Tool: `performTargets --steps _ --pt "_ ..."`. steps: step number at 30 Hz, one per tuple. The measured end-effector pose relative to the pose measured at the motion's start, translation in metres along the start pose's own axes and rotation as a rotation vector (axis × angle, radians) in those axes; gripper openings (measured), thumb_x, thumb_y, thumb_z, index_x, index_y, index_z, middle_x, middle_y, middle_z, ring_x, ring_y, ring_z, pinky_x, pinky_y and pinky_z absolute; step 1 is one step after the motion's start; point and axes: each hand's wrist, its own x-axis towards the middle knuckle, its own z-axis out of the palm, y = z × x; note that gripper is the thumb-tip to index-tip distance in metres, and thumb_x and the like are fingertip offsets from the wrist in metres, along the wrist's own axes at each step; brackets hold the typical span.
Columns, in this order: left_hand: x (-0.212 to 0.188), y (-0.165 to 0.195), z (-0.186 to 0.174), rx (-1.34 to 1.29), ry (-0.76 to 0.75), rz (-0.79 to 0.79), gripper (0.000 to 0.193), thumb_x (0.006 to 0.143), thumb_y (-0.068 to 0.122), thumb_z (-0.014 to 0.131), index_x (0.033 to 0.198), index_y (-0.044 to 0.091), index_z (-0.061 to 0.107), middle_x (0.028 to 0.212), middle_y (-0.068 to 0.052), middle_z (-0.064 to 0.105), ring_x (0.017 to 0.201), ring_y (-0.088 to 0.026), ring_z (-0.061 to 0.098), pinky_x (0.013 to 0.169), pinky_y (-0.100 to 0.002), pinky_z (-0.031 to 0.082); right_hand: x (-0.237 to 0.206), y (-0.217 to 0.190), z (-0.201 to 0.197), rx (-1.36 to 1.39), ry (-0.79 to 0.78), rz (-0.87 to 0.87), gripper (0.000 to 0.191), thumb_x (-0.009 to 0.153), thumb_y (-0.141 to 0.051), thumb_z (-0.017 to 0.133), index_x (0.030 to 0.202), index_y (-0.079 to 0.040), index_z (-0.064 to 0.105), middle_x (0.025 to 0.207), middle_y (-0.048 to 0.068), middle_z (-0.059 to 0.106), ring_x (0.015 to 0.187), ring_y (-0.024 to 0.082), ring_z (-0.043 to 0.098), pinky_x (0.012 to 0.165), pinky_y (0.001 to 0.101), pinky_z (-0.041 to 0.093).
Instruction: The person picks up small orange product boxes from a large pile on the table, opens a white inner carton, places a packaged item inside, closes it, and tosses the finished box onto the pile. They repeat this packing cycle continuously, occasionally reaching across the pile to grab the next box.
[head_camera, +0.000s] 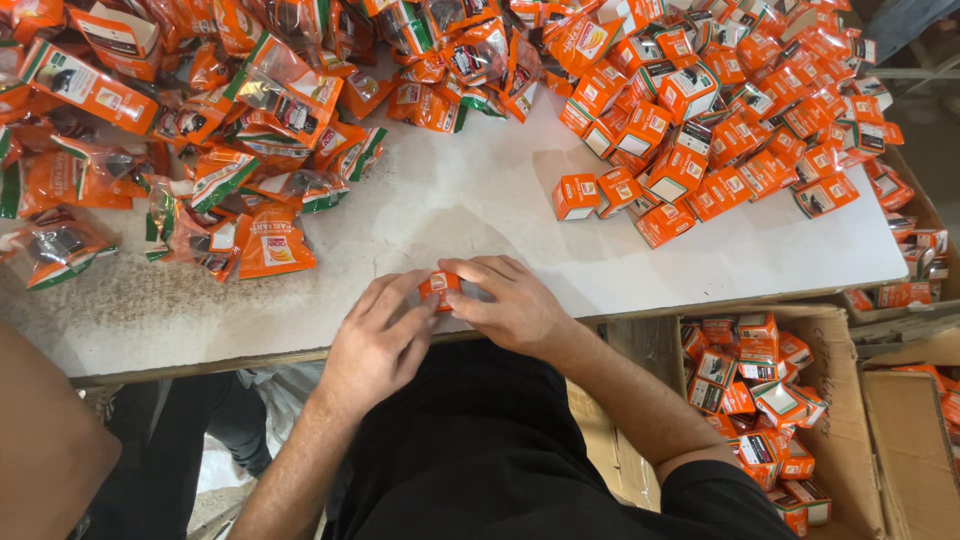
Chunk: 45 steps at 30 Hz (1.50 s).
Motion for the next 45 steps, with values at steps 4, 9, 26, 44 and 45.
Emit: performTargets --steps 4,9,26,44,45 --pt "-0.007 0.008 0.006 0.254 0.002 0.084 0.04 0.075 0.006 0.074 0.114 0.0 0.069 0.131 -0.014 0.056 0.117 -0.035 0.059 0.094 -0.048 0.053 0.0 0.003 -0.001 -0.002 -0.044 -0.001 0.028 0.086 -0.012 0.074 0.112 -0.013 0.066 0.142 0.013 0.06 0.125 0.033 0.061 0.101 0.0457 0.049" --pt "0.014 -0.009 0.026 0.365 -0.071 0.097 0.038 0.081 0.008 0.072 0.118 0.004 0.067 0.13 -0.016 0.058 0.114 -0.035 0.061 0.092 -0.048 0.053 -0.006 0.027 -0.014 -0.385 -0.015 0.095 0.047 0.085 -0.032 0.081 0.127 -0.018 0.067 0.148 0.006 0.055 0.143 0.031 0.043 0.119 0.0602 0.029" --pt "0.202 -0.018 0.224 -0.199 -0.132 -0.007 0.096 0.099 0.055 0.063 0.157 -0.01 0.022 0.165 -0.034 0.017 0.15 -0.046 0.032 0.121 -0.046 0.035 -0.082 0.126 -0.095 -0.896 0.13 0.642 0.077 0.087 -0.06 0.079 0.151 -0.021 0.063 0.158 0.023 0.033 0.153 0.049 0.018 0.12 0.0745 0.017" --pt "0.165 -0.104 0.072 0.188 -0.091 -0.015 0.049 0.082 0.031 0.078 0.12 0.004 0.063 0.119 -0.017 0.058 0.123 -0.039 0.051 0.099 -0.056 0.049 0.077 0.173 -0.023 -0.381 0.214 0.35 0.074 0.097 -0.048 0.073 0.157 -0.012 0.048 0.158 0.027 0.033 0.145 0.052 0.031 0.117 0.0633 0.029" --pt "0.177 -0.111 0.059 0.233 -0.036 -0.062 0.04 0.089 0.029 0.076 0.12 0.007 0.065 0.12 -0.016 0.059 0.122 -0.038 0.052 0.103 -0.056 0.048 0.096 0.186 -0.018 -0.393 0.218 0.365 0.079 0.094 -0.052 0.074 0.157 -0.014 0.048 0.157 0.032 0.028 0.142 0.056 0.028 0.112 0.0666 0.026"
